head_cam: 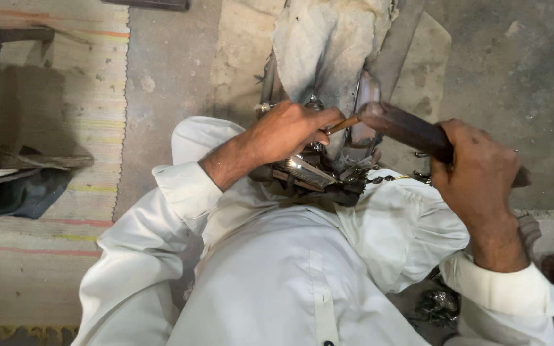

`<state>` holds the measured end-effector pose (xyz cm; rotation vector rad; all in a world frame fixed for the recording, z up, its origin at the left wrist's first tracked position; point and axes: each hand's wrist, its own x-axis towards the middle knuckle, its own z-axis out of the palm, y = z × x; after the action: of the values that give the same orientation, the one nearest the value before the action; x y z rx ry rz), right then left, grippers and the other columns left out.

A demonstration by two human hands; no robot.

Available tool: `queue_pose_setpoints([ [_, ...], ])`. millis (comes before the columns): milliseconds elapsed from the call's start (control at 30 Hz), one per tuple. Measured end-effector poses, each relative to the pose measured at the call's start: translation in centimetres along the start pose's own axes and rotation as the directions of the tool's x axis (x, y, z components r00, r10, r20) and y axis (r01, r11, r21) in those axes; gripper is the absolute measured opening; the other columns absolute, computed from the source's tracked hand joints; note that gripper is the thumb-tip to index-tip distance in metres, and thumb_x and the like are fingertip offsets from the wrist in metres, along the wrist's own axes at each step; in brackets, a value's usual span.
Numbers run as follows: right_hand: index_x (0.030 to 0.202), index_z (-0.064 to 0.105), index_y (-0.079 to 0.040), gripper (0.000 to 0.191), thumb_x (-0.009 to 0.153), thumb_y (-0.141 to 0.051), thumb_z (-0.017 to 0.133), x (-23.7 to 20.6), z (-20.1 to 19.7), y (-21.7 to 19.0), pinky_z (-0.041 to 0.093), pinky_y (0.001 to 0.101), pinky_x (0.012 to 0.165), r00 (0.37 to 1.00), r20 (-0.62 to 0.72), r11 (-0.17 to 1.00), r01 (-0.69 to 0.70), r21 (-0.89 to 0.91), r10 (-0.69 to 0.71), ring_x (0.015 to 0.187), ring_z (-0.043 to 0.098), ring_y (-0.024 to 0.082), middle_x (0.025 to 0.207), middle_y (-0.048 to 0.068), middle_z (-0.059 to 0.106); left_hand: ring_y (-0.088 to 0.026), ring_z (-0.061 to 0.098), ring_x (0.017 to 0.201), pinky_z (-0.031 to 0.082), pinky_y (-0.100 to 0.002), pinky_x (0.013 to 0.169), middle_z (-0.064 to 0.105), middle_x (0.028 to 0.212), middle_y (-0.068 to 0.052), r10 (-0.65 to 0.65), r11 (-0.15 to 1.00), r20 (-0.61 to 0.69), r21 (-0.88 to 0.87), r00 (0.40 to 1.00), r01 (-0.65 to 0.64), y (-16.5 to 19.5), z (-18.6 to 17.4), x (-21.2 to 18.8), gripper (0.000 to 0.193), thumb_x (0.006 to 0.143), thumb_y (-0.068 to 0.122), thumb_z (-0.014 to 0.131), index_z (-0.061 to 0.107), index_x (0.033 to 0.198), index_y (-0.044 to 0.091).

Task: The person sits on the floor shaping silver metal figurines, including a horse and teapot-shaped pieces, held in a leather lap jig. They use pliers to bend and adjust parts, then hold a punch against the metal and strike it with a wooden mallet to form and refine details, repositioning the pieces between strikes.

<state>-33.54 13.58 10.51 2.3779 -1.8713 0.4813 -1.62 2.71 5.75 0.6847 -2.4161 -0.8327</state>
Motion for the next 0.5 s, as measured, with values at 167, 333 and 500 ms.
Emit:
queue_pose_setpoints([
  [167,0.113,0.066,-0.009,0.033,0.081,-0.007,0.077,3.2,-1.8,-1.8,0.051,0.0447,0.074,0.997,0.029,0.998,0.068,0.013,-0.068,0.086,0.068,0.035,0.096,0.012,0.069,-0.033,0.073,0.075,0.054,-0.044,0.062,0.075,0.090,-0.012,-0.057,0.998,-0.153,-0.003,0.987,0.057,-0.1,1.2,-1.9,0.029,0.092,0.010,0.075,0.059,0.116,0.007],
  [333,0.118,0.066,-0.010,0.037,0.084,-0.009,0.079,6.6,-3.3,-3.6,0.051,0.0471,0.074,0.995,0.020,0.995,0.102,-0.005,-0.102,0.083,0.068,0.035,0.092,0.011,0.068,-0.035,0.072,0.078,0.055,-0.044,0.066,0.076,0.092,-0.013,-0.086,0.994,-0.369,0.031,0.925,0.105,0.3,2.6,-3.2,0.032,0.092,0.015,0.079,0.060,0.116,0.008],
  [500,0.108,0.068,-0.013,0.042,0.068,-0.007,0.080,9.2,-4.2,-5.9,0.053,0.0434,0.063,0.951,0.144,0.901,0.307,-0.307,-0.274,0.075,0.070,0.032,0.086,0.008,0.070,-0.027,0.078,0.086,0.061,-0.037,0.071,0.077,0.096,-0.012,-0.343,0.937,-0.405,-0.218,0.848,0.275,0.8,3.5,-4.3,0.035,0.094,0.017,0.079,0.057,0.118,0.004],
])
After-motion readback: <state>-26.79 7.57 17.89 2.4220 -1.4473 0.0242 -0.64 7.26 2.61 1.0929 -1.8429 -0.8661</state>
